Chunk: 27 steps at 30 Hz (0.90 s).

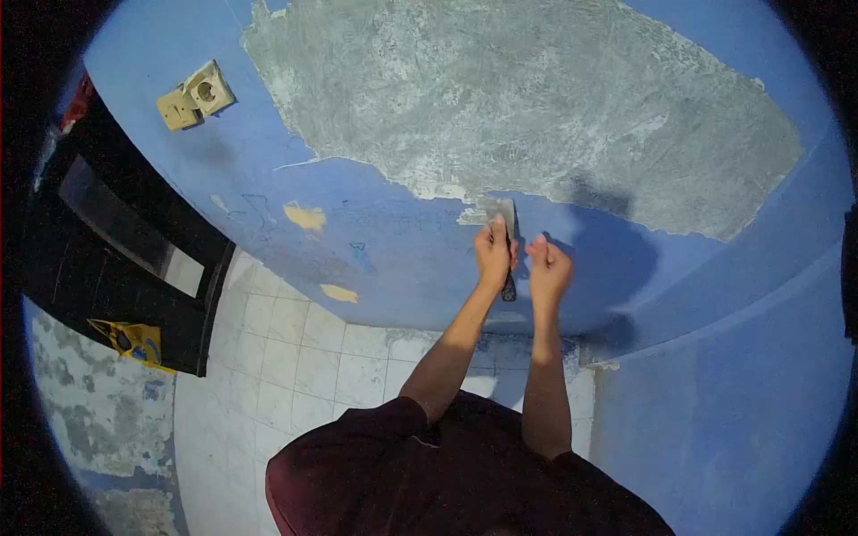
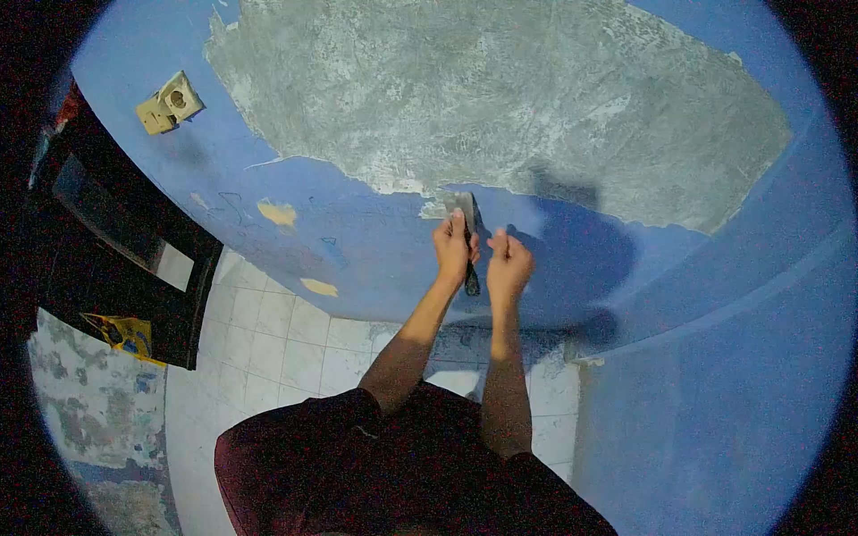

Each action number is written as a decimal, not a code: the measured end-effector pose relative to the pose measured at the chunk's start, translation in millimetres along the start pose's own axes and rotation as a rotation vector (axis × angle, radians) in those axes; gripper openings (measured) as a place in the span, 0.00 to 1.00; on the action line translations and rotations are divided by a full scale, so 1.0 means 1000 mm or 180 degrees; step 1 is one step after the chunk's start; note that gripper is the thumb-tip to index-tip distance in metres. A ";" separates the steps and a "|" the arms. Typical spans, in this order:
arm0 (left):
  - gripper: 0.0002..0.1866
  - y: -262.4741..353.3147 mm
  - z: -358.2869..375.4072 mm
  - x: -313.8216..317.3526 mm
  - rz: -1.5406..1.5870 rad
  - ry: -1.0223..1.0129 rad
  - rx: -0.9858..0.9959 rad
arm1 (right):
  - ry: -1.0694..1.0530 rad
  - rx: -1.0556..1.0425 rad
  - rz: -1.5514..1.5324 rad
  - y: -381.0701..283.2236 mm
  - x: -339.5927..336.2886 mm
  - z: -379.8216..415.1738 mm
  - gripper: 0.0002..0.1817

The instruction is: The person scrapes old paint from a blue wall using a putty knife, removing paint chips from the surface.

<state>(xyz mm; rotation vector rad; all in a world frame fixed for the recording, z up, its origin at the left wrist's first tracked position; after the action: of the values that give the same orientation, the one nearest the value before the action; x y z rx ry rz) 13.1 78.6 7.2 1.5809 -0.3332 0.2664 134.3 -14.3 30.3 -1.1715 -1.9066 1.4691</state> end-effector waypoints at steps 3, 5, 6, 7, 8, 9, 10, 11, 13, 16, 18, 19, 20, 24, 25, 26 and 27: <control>0.22 0.004 0.007 0.004 0.0759 0.0040 -0.0279 | 0.0190 -0.0147 0.0627 0.007 -0.040 0.005 0.20; 0.22 0.008 0.008 0.008 0.1013 0.0153 -0.0243 | 0.0523 -0.0115 0.0269 0.013 -0.058 0.001 0.19; 0.22 0.011 0.009 0.008 0.1018 0.0148 -0.0231 | 0.0525 -0.0126 0.0260 0.010 -0.061 0.001 0.19; 0.22 0.012 0.009 0.005 0.1077 0.0217 -0.0318 | 0.0321 -0.0080 0.0282 0.009 -0.058 0.000 0.19; 0.22 0.013 0.009 0.004 0.1140 0.0285 -0.0411 | 0.0119 -0.0037 0.0311 0.008 -0.055 -0.001 0.18; 0.22 0.014 0.010 0.002 0.1144 0.0275 -0.0408 | 0.0127 -0.0043 0.0310 0.006 -0.052 -0.001 0.18; 0.22 0.015 0.011 -0.002 0.0836 0.0260 -0.0370 | -0.0082 -0.0174 0.0100 -0.001 -0.036 0.000 0.18; 0.22 0.015 0.013 -0.007 0.0521 0.0249 -0.0336 | -0.0295 -0.0295 -0.0110 -0.008 -0.019 0.003 0.17; 0.20 0.009 0.008 -0.020 0.0197 0.0382 -0.0203 | -0.0398 -0.0016 -0.0708 -0.009 0.015 0.007 0.17; 0.21 0.022 -0.005 -0.042 -0.0782 0.0585 0.0338 | -0.0705 0.0190 -0.0918 -0.014 0.060 0.009 0.17; 0.21 0.045 -0.005 -0.045 -0.1103 0.0477 0.0698 | -0.0926 0.0485 -0.1121 -0.008 0.086 0.005 0.16; 0.21 0.059 0.000 -0.046 -0.1417 0.0395 0.1043 | -0.1178 0.0790 -0.1309 -0.008 0.098 0.011 0.15; 0.21 0.060 0.000 -0.049 -0.1611 0.0328 0.0795 | -0.1192 0.0989 -0.1283 -0.006 0.101 0.015 0.15; 0.18 0.085 0.004 -0.050 -0.2054 0.0381 0.1232 | -0.1110 0.1464 -0.2298 0.008 0.139 0.030 0.17; 0.18 0.096 0.004 -0.047 -0.2054 0.0383 0.1217 | -0.1111 0.1474 -0.2286 -0.003 0.138 0.034 0.17; 0.17 0.102 0.004 -0.044 -0.2364 0.0378 0.1144 | -0.0905 0.1661 -0.2483 -0.010 0.132 0.037 0.17; 0.17 0.098 0.003 -0.045 -0.2708 0.0372 0.1027 | -0.0691 0.1899 -0.2664 -0.008 0.128 0.041 0.17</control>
<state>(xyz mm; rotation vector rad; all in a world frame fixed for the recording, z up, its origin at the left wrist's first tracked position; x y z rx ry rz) -64.8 75.3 81.6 1.8690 0.5028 -0.2618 32.1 70.1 7.2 0.0720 -1.5778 1.5039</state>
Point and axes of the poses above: each hand's wrist, its own z-axis away from the middle knuckle, its own x-axis out of the palm, y = z × x, the point moved 8 cm from there along -z, towards the middle knuckle, and after that the axes turned 8 degrees about y, right-handed, at the moved point
